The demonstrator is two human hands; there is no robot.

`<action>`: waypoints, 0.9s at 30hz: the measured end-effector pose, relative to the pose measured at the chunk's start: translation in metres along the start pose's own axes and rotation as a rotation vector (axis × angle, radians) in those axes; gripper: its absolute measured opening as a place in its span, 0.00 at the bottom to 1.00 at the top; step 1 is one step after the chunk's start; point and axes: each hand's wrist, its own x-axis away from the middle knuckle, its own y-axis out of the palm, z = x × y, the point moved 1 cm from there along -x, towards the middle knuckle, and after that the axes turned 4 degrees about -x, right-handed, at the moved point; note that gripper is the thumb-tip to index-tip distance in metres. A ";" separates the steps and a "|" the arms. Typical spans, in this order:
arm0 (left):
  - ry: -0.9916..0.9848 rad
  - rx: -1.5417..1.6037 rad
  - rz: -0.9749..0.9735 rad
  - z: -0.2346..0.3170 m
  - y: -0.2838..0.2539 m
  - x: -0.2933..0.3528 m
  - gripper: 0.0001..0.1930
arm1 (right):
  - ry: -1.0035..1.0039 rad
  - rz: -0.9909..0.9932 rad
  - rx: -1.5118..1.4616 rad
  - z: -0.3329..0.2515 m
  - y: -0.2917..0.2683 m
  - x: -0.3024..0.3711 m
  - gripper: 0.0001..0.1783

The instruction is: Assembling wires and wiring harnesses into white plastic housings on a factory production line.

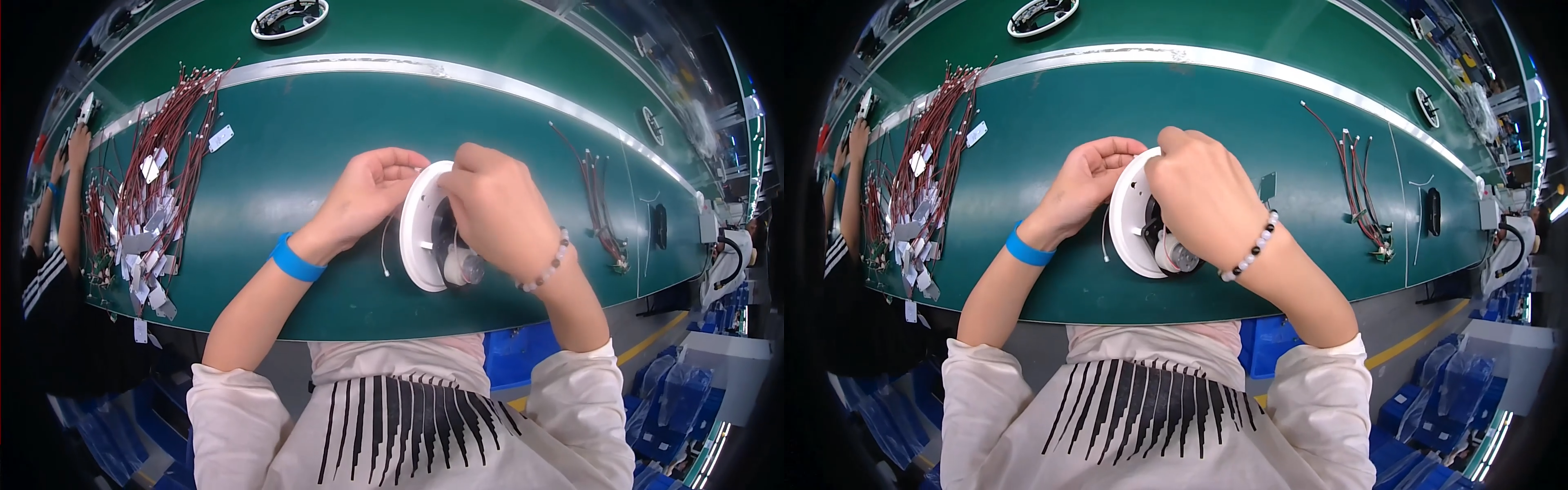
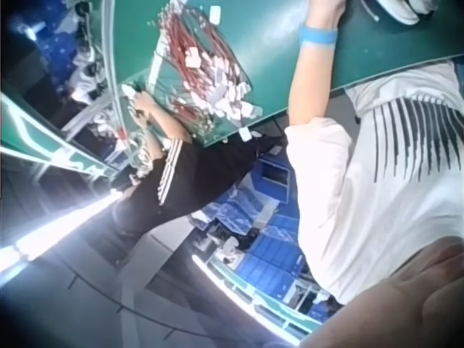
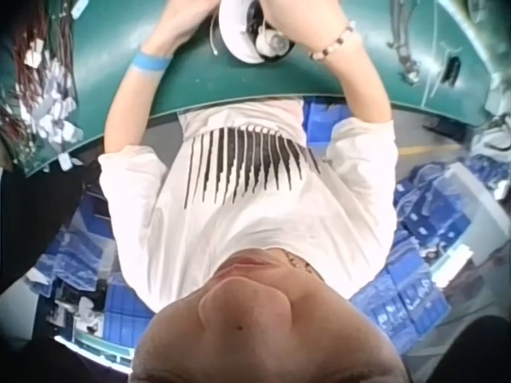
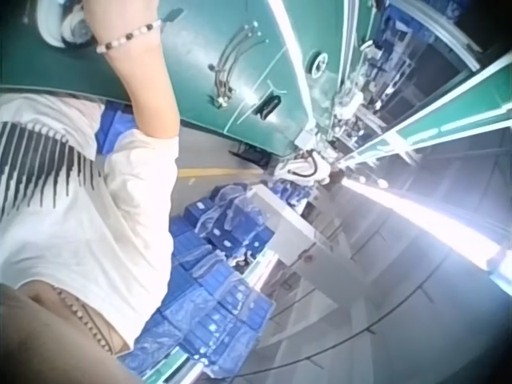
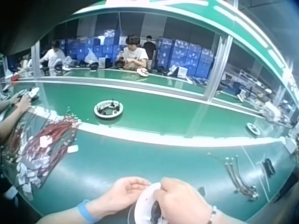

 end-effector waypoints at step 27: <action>-0.001 -0.036 0.148 0.005 -0.035 -0.005 0.10 | 0.384 -0.481 -1.162 0.086 0.022 -0.009 0.08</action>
